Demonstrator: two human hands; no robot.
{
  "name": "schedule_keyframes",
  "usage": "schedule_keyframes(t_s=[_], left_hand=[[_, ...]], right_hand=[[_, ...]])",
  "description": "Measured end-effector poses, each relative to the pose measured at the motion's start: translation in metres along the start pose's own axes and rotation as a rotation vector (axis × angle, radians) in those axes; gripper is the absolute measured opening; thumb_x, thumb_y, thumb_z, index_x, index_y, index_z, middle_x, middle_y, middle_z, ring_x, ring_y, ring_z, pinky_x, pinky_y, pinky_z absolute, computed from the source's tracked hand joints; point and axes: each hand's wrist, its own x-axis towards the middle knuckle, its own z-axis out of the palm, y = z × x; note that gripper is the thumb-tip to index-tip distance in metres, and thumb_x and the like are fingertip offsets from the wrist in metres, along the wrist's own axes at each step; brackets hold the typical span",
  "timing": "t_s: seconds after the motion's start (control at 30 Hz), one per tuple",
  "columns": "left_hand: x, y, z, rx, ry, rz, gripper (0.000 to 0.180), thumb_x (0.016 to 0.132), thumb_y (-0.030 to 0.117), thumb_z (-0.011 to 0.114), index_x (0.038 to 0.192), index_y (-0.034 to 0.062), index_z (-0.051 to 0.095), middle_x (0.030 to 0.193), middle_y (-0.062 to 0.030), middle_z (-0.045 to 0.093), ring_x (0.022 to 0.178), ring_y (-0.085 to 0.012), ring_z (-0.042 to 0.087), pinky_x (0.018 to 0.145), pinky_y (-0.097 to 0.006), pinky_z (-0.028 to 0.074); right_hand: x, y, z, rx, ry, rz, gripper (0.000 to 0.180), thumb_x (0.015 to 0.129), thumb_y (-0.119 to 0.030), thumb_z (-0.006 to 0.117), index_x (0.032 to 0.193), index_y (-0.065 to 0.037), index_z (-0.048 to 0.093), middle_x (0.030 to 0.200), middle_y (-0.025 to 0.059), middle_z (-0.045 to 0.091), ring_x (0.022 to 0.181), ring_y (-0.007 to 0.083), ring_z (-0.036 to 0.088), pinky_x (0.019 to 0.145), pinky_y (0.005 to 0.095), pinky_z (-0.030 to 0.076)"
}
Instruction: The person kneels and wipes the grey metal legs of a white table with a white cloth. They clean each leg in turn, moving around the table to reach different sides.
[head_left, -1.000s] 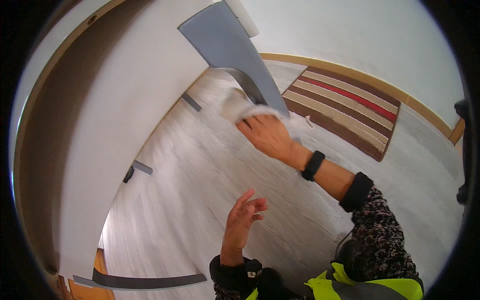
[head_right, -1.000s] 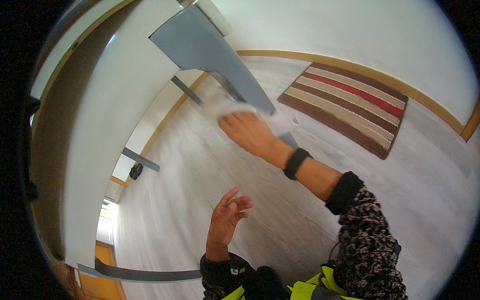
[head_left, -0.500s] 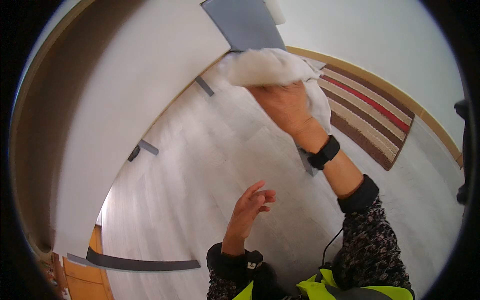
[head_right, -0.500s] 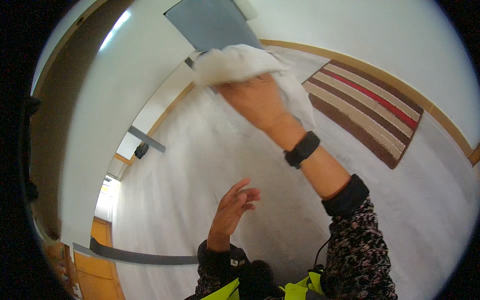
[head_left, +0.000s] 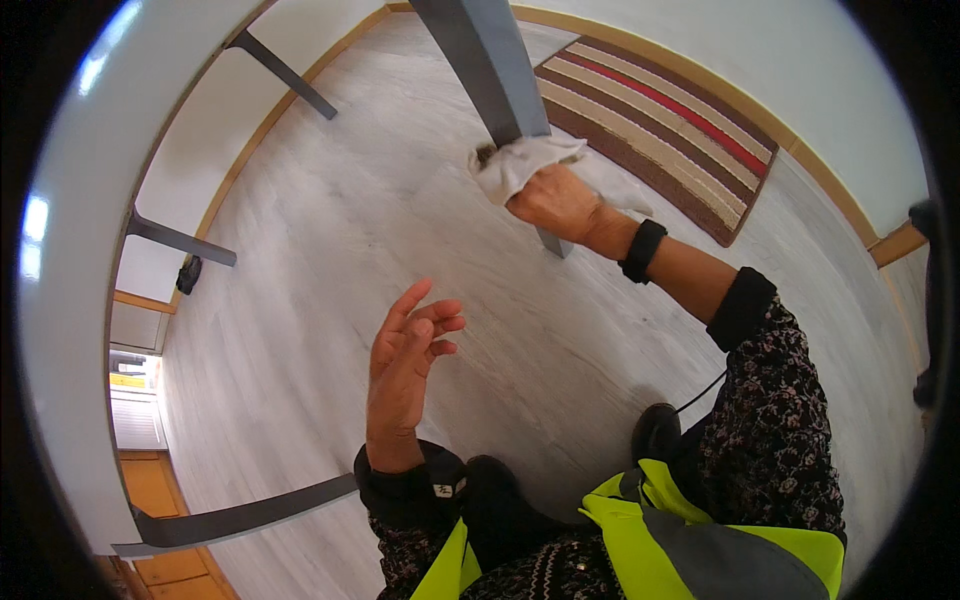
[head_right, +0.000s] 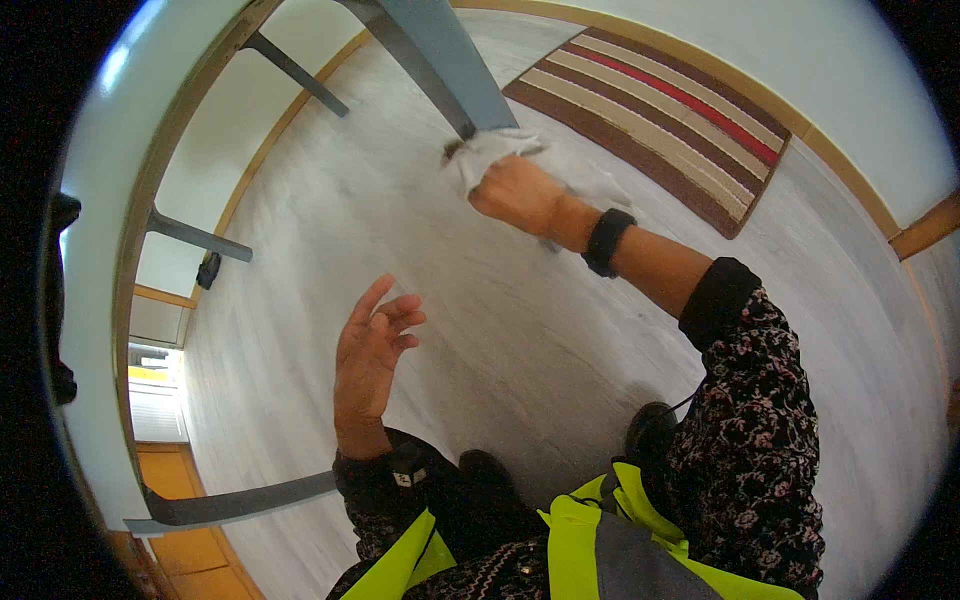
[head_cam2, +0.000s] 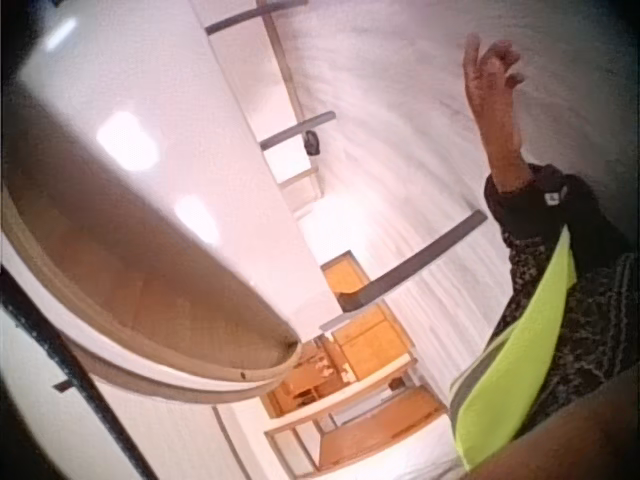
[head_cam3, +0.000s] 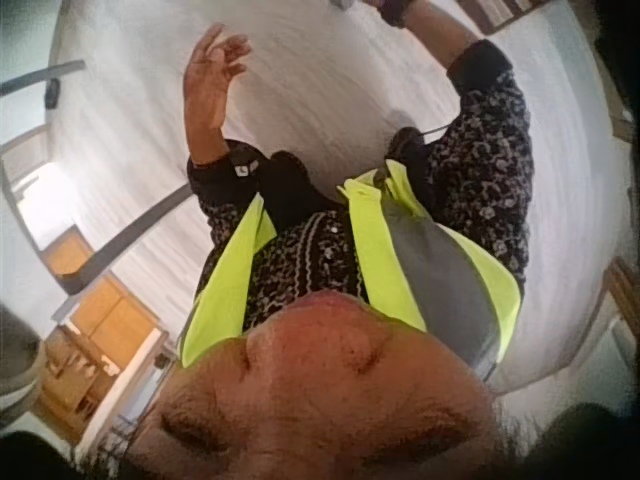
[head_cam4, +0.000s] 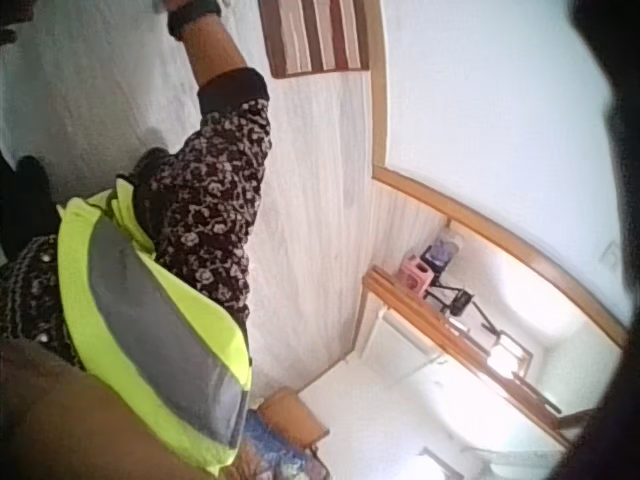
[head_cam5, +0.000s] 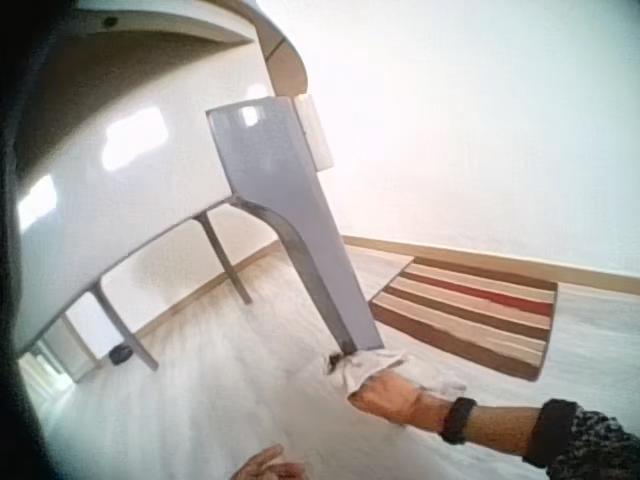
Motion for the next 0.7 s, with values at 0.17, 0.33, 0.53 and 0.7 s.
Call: schedule_keyframes(t_s=[0.17, 0.33, 0.53, 0.7], left_hand=[[-0.002, 0.005, -0.002, 0.009, 0.028, 0.005, 0.050, 0.085, 0.028, 0.055, 0.125, 0.0036, 0.040, 0.106, -0.0121, 0.058, 0.092, -0.0171, 0.058, 0.073, -0.026, 0.047], [-0.003, 0.007, -0.001, 0.005, 0.056, -0.001, 0.050, 0.085, 0.029, 0.054, 0.126, 0.0034, 0.040, 0.106, -0.0122, 0.058, 0.092, -0.0172, 0.058, 0.074, -0.026, 0.046], [-0.001, 0.005, -0.004, 0.004, 0.040, 0.005, 0.051, 0.085, 0.029, 0.055, 0.125, 0.0032, 0.040, 0.105, -0.0120, 0.059, 0.091, -0.0177, 0.058, 0.073, -0.026, 0.046], [0.002, -0.001, -0.003, 0.002, 0.016, 0.016, 0.048, 0.085, 0.026, 0.055, 0.125, 0.0032, 0.040, 0.105, -0.0115, 0.059, 0.090, -0.0170, 0.058, 0.071, -0.026, 0.047]], right_hand=[[-0.028, -0.016, 0.056, -0.174, -0.080, -0.039, 0.040, 0.069, -0.003, 0.063, 0.108, -0.006, 0.055, 0.108, 0.0079, 0.056, 0.101, 0.0243, 0.054, 0.088, 0.0300, 0.045], [-0.051, -0.025, 0.103, -0.211, -0.273, -0.222, 0.010, 0.073, -0.007, 0.060, 0.082, -0.006, 0.063, 0.081, 0.0073, 0.064, 0.085, 0.0187, 0.060, 0.068, 0.0292, 0.048], [-0.097, -0.031, 0.127, 0.118, -0.506, -0.017, 0.013, 0.076, -0.010, 0.057, 0.087, -0.006, 0.063, 0.084, 0.0065, 0.064, 0.086, 0.0197, 0.059, 0.071, 0.0307, 0.047], [-0.126, 0.037, 0.094, 0.357, -0.865, 0.209, 0.028, 0.077, -0.021, 0.053, 0.102, -0.010, 0.059, 0.092, 0.0093, 0.061, 0.087, 0.0257, 0.057, 0.077, 0.0370, 0.042]])
